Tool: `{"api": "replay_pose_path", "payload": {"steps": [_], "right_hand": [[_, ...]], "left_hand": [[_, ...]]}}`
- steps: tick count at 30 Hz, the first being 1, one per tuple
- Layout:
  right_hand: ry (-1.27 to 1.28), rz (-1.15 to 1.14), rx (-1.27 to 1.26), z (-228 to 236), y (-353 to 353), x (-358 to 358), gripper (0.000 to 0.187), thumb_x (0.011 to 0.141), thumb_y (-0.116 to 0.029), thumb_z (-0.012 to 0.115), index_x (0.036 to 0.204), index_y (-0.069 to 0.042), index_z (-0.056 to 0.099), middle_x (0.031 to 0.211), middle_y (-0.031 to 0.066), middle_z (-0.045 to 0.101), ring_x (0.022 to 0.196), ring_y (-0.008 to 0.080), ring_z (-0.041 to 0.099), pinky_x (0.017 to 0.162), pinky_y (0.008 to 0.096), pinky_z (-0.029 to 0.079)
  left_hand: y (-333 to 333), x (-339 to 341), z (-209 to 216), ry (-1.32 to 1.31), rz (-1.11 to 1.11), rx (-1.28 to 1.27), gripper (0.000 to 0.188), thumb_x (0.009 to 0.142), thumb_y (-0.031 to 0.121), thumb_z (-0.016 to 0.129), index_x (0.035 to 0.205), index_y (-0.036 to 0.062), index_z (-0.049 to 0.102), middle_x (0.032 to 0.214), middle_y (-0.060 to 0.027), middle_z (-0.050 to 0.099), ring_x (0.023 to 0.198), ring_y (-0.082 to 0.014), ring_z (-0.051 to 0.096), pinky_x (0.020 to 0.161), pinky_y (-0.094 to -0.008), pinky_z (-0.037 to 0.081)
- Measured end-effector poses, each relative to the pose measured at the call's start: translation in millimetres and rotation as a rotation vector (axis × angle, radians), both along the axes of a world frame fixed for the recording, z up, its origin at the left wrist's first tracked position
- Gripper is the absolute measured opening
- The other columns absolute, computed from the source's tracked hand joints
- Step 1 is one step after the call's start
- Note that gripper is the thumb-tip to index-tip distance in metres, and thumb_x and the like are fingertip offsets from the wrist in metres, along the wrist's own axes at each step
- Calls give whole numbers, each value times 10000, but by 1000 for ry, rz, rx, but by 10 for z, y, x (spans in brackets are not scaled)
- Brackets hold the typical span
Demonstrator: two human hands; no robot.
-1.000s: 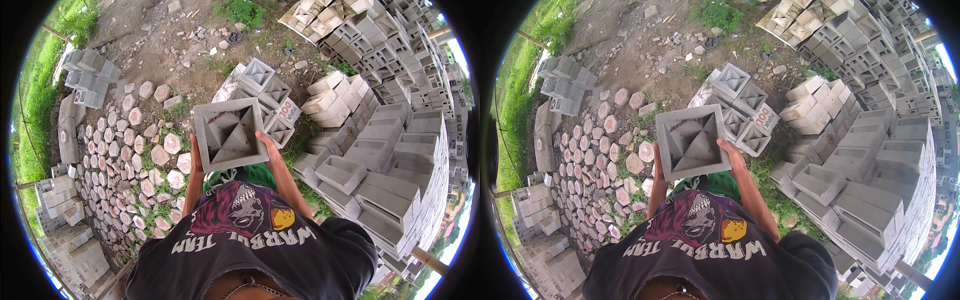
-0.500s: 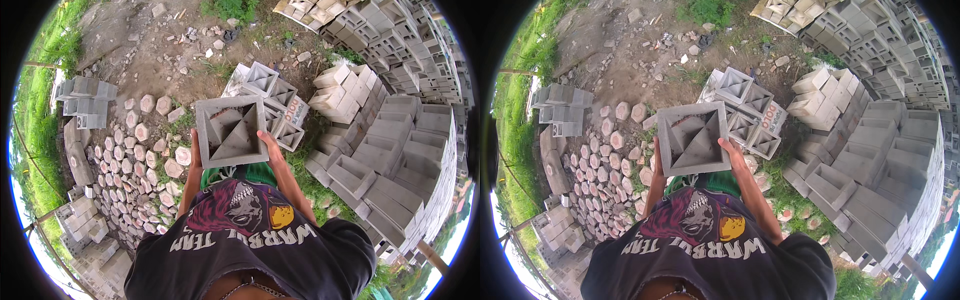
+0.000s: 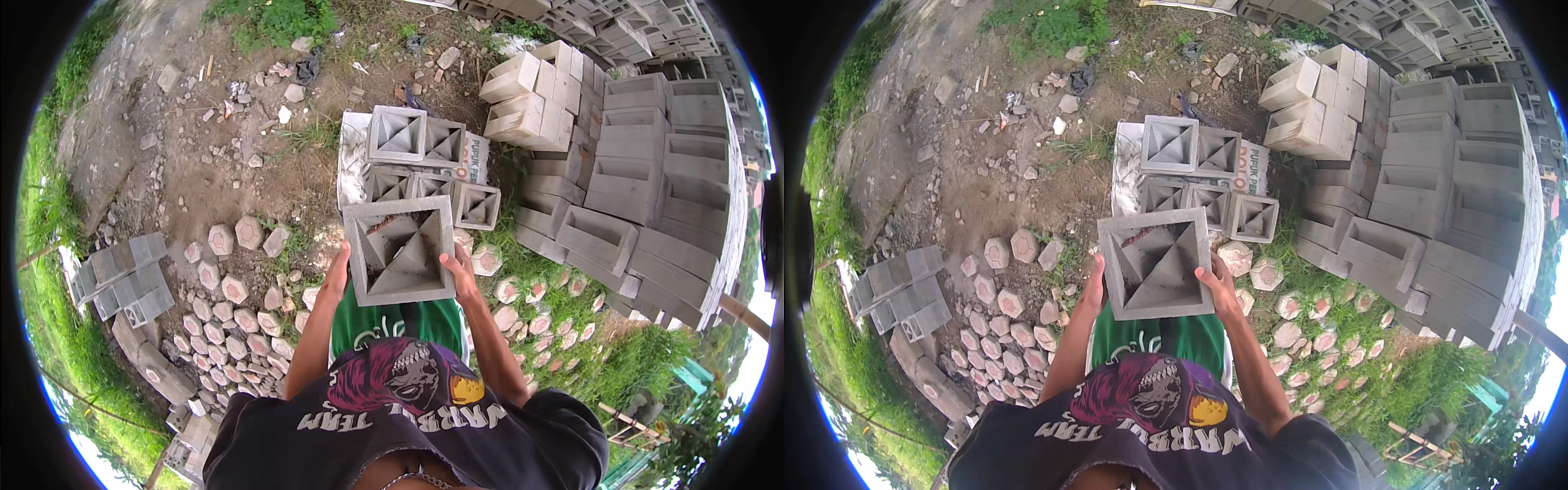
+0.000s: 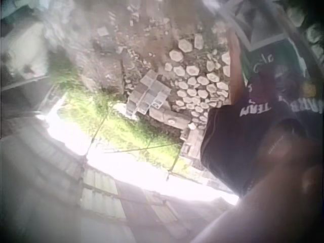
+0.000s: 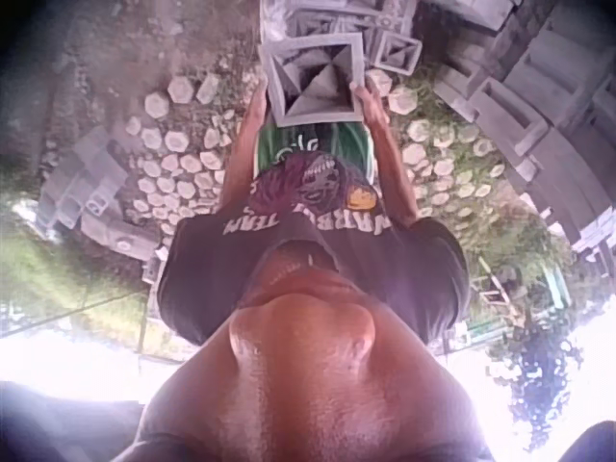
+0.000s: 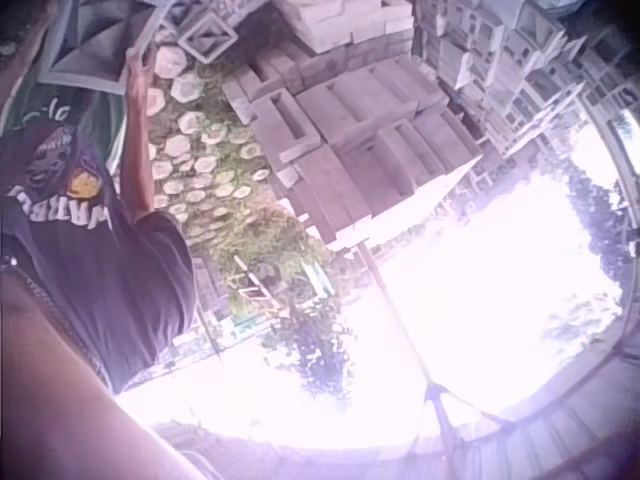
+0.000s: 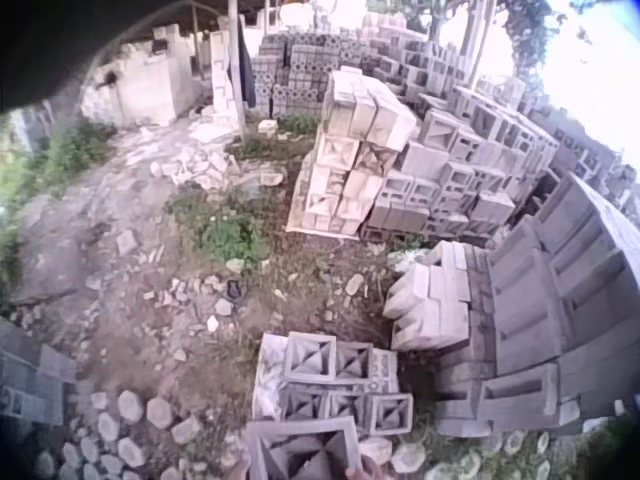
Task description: The person moves decorative concrete ventilation blocks one at a time from a large outdoor pile to a smaller sorted stack.
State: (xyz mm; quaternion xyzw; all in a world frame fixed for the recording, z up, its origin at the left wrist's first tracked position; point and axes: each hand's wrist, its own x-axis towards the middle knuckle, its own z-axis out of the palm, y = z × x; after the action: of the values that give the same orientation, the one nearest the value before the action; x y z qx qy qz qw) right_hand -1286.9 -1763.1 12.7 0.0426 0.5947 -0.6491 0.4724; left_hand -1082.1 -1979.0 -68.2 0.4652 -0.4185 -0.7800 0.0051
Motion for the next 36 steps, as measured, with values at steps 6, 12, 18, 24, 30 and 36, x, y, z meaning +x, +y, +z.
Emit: {"api": "replay_pose_path", "payload": {"steps": [6,12,18,24,30,36], "right_hand": [[-71,-81,91,-1056,-169,271,830,786,-356,709,1382,65,313,1257,183,501,1160,251,478,1001,369,357],[-176,-83,149,-2351,-260,355,792,786,-323,715,1364,57,329,1250,166,494,1168,238,464,1015,358,341],[-244,34,276,-3742,-309,159,886,731,-367,751,1346,113,332,1242,219,513,1155,259,499,999,358,377],[-60,356,495,-4641,-399,-206,944,668,-404,780,1350,84,344,1274,237,503,1172,308,510,1008,362,381],[-2,334,445,-5222,-452,-305,819,646,-333,757,1278,88,452,1231,240,544,1124,318,547,978,364,402],[55,244,618,-5266,-676,-418,654,680,-374,695,1173,37,572,1095,241,610,1045,338,587,906,381,435]], "left_hand": [[-465,-400,-373,-158,-433,-37,853,746,377,752,1369,-51,357,1295,-205,515,1200,-283,498,1034,-363,361],[-660,-613,-1529,-313,-572,-37,667,706,134,640,1309,-42,414,1160,-180,589,1034,-249,571,915,-352,442],[-600,-622,-2931,-454,-464,-110,443,653,218,606,1010,-44,588,867,-104,619,787,-195,555,710,-343,443],[-509,-596,-3940,-467,-282,-94,391,684,187,646,993,-51,620,891,-127,640,801,-216,569,733,-359,454],[-693,-821,-4239,-487,-501,-243,405,701,212,648,1012,-46,629,876,-136,659,798,-222,587,742,-357,463],[-841,-1123,-4202,-446,-623,-396,444,700,251,651,1048,-24,639,932,-155,681,853,-238,627,798,-339,469]]}}
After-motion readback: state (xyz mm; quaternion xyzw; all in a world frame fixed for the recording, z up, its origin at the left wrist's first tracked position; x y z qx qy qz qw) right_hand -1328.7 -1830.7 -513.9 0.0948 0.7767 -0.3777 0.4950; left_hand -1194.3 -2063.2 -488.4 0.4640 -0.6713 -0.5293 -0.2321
